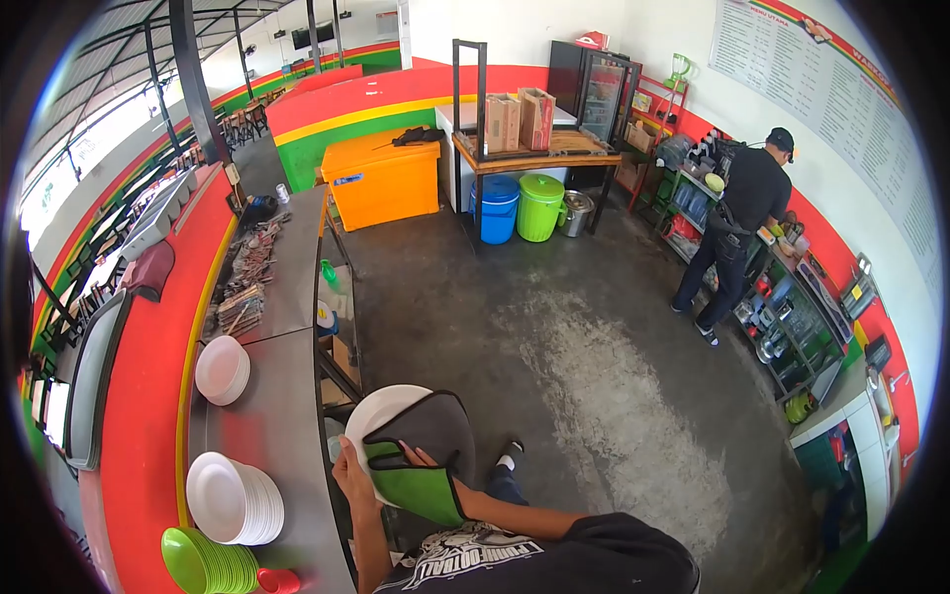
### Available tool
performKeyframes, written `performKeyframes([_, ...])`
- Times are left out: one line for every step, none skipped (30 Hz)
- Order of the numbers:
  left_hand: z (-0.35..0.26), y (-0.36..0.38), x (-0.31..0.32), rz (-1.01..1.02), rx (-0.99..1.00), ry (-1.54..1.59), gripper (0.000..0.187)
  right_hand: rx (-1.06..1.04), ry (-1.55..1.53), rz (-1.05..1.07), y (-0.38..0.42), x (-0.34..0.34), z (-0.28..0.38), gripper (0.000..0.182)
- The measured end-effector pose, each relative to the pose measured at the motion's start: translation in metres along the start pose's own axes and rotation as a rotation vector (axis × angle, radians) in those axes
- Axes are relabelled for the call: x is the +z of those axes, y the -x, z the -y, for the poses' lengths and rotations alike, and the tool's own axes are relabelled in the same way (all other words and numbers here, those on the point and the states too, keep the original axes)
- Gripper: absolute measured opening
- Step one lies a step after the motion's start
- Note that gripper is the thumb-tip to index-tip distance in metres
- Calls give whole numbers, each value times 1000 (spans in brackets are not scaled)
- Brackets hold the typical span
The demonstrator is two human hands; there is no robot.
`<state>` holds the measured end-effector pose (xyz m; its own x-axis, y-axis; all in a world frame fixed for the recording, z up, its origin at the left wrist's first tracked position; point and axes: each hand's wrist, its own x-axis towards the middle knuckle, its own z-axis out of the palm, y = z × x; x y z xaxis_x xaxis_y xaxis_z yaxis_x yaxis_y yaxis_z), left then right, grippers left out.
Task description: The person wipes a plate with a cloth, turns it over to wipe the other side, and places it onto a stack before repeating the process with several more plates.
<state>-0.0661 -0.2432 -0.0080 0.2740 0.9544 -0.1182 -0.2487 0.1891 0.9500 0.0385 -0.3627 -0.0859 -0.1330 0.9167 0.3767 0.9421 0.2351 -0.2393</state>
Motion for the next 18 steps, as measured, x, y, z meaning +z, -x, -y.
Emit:
performKeyframes([3,0,-2,6,6,-12,52,18,-10,-9,3,3,-3,59])
performKeyframes([5,0,-3,13,11,-25,52,64,69,-20,8,6,-5,60])
performKeyframes([5,0,-2,29,8,-25,51,112,146,-32,10,4,-5,61])
performKeyframes([3,2,-1,45,5,-26,51,161,221,-44,13,2,-5,62])
performKeyframes([3,4,-1,61,1,-29,50,192,184,-60,15,0,-9,62])
performKeyframes([2,6,2,58,10,-36,50,225,147,-77,14,-4,-15,63])
performKeyframes([2,9,6,55,17,-43,49,258,109,-92,14,-7,-19,64])
performKeyframes([3,12,8,53,23,-49,49,294,115,-111,12,-9,-22,64])
performKeyframes([5,14,8,71,0,-61,49,331,120,-130,10,-10,-24,63])
performKeyframes([7,15,7,90,-23,-73,49,368,125,-149,6,-11,-25,63])
performKeyframes([8,17,6,108,-44,-85,49,386,106,-163,1,-12,-27,63])
performKeyframes([8,20,8,122,-52,-102,49,377,107,-196,-1,-8,-26,64])
performKeyframes([8,24,11,137,-59,-118,48,368,107,-230,-4,0,-28,64])
performKeyframes([8,26,13,151,-65,-135,48,358,109,-264,-9,8,-32,65])
performKeyframes([12,27,10,179,-89,-159,52,322,159,-291,-13,23,-34,65])
performKeyframes([12,28,12,160,-86,-118,51,286,209,-318,-18,39,-33,65])
performKeyframes([13,30,17,142,-83,-76,50,249,261,-345,-20,53,-33,65])
performKeyframes([13,31,20,124,-79,-32,48,203,257,-321,-23,53,-30,65])
